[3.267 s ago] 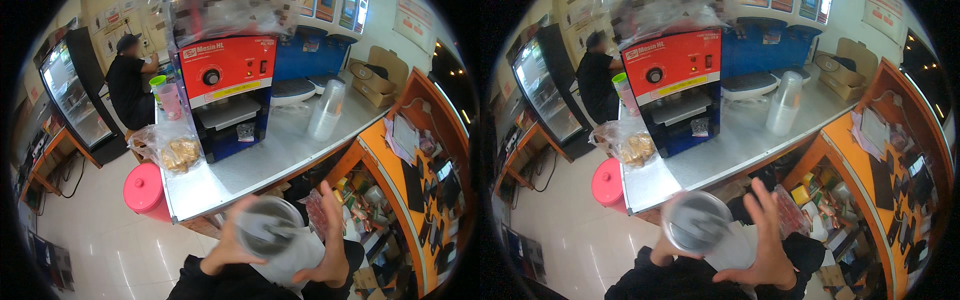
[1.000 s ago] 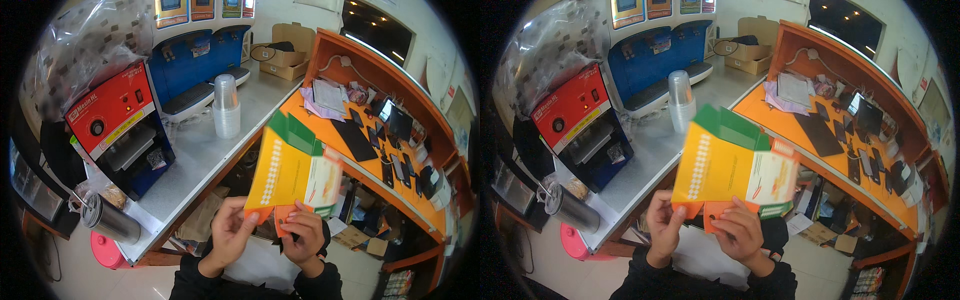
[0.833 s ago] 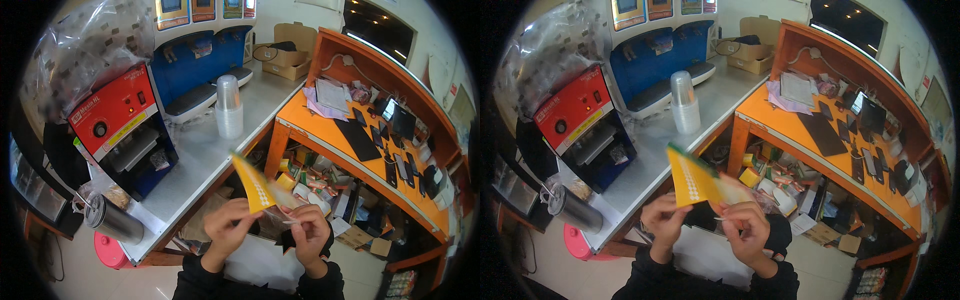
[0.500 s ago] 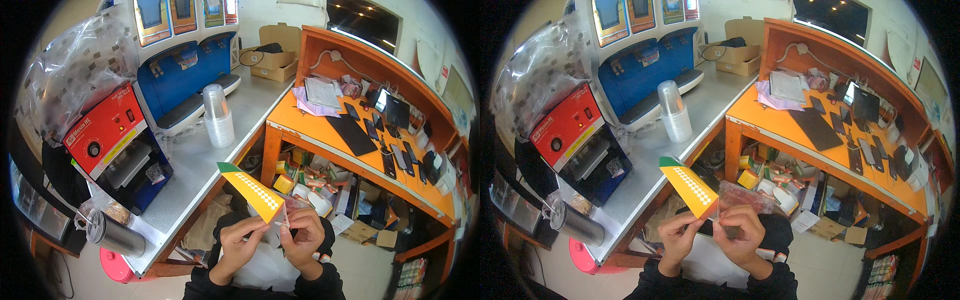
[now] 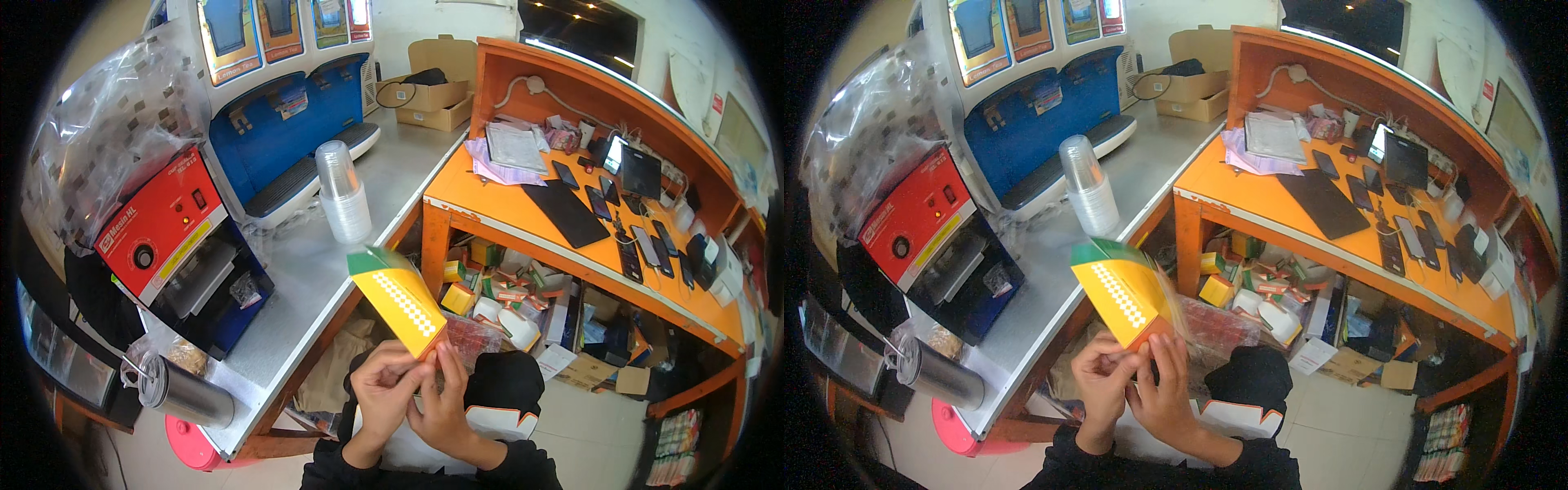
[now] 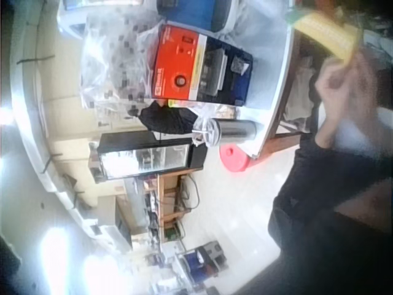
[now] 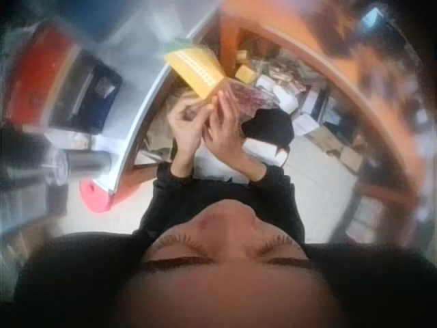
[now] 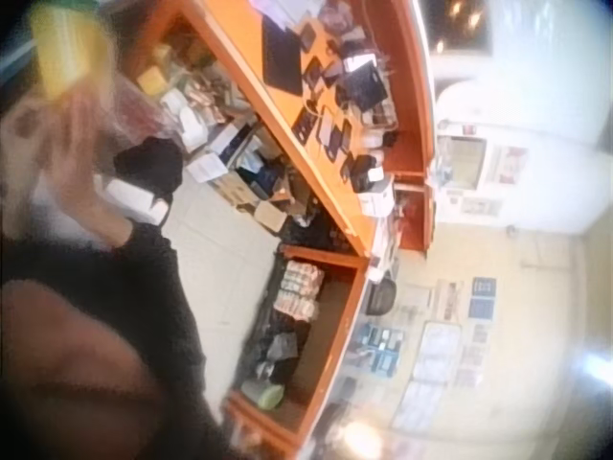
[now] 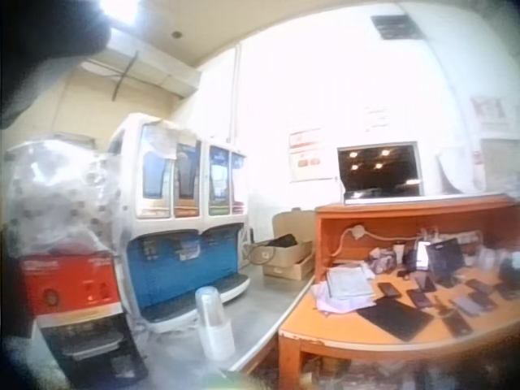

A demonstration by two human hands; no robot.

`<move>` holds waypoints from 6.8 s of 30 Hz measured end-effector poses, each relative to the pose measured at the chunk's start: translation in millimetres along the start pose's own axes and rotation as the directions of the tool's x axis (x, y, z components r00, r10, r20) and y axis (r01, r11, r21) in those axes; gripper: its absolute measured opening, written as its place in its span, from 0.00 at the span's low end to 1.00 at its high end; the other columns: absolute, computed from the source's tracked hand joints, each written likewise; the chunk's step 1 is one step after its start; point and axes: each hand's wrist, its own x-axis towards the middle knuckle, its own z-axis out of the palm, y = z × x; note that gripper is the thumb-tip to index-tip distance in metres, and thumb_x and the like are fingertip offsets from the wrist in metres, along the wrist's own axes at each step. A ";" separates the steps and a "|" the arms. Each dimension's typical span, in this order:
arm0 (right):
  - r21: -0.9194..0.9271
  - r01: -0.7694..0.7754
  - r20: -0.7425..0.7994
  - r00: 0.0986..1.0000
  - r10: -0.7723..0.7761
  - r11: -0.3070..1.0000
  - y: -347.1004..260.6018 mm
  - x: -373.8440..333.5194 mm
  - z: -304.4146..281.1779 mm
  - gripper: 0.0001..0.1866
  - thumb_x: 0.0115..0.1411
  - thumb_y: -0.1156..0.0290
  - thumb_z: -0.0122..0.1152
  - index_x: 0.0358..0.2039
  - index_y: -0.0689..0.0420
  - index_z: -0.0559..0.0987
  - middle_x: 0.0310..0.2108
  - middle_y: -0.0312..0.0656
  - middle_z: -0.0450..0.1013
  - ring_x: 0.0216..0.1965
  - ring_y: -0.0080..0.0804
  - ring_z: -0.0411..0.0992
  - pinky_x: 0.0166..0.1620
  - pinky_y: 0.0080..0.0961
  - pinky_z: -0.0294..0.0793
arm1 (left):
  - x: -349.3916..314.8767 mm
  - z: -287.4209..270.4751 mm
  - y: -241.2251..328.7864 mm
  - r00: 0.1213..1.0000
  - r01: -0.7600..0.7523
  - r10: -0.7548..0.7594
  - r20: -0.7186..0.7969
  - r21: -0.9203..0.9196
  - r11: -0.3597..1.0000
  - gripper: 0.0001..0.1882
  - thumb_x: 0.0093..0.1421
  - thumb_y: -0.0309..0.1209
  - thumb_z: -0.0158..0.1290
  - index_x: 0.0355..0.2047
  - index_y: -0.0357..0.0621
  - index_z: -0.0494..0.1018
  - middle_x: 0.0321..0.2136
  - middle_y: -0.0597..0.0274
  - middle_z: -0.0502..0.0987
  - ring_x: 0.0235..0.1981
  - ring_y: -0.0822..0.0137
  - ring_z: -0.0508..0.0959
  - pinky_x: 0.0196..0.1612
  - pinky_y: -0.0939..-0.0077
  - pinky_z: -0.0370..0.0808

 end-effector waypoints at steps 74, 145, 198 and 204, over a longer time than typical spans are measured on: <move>0.566 -0.147 -0.104 0.963 0.247 0.811 65.5 -12.7 -25.8 0.07 0.44 0.81 0.65 0.26 0.60 0.78 0.31 0.41 0.70 0.35 0.33 0.72 0.51 0.35 0.72 | -23.8 -29.4 -46.2 0.994 -0.103 0.050 0.094 0.754 0.648 0.18 0.52 0.23 0.58 0.44 0.36 0.68 0.39 0.59 0.73 0.39 0.69 0.72 0.43 0.76 0.69; 0.501 0.052 -0.104 0.995 0.001 0.864 57.2 -33.8 -31.6 0.08 0.59 0.79 0.50 0.36 0.59 0.63 0.37 0.52 0.71 0.39 0.35 0.71 0.46 0.28 0.68 | -39.4 -61.5 -21.3 0.879 0.477 -0.475 0.047 -0.070 0.876 0.21 0.55 0.25 0.54 0.49 0.37 0.66 0.43 0.60 0.73 0.43 0.71 0.73 0.45 0.75 0.70; 0.579 -0.113 0.173 0.985 0.014 0.807 47.6 -5.2 -49.3 0.11 0.44 0.80 0.65 0.29 0.54 0.77 0.33 0.38 0.74 0.36 0.29 0.73 0.53 0.40 0.66 | 0.7 -2.6 4.4 0.888 -0.294 0.036 0.458 0.506 0.811 0.04 0.45 0.25 0.60 0.19 0.47 0.75 0.15 0.71 0.71 0.21 0.71 0.68 0.37 0.74 0.56; 0.265 0.095 0.057 0.992 -0.115 0.960 38.7 -15.4 -47.4 0.09 0.46 0.77 0.63 0.29 0.52 0.76 0.39 0.38 0.74 0.39 0.30 0.73 0.50 0.36 0.68 | -6.1 -2.0 -3.1 0.934 -0.306 0.154 0.322 0.501 0.809 0.03 0.45 0.24 0.58 0.20 0.45 0.75 0.15 0.69 0.70 0.20 0.71 0.67 0.37 0.74 0.56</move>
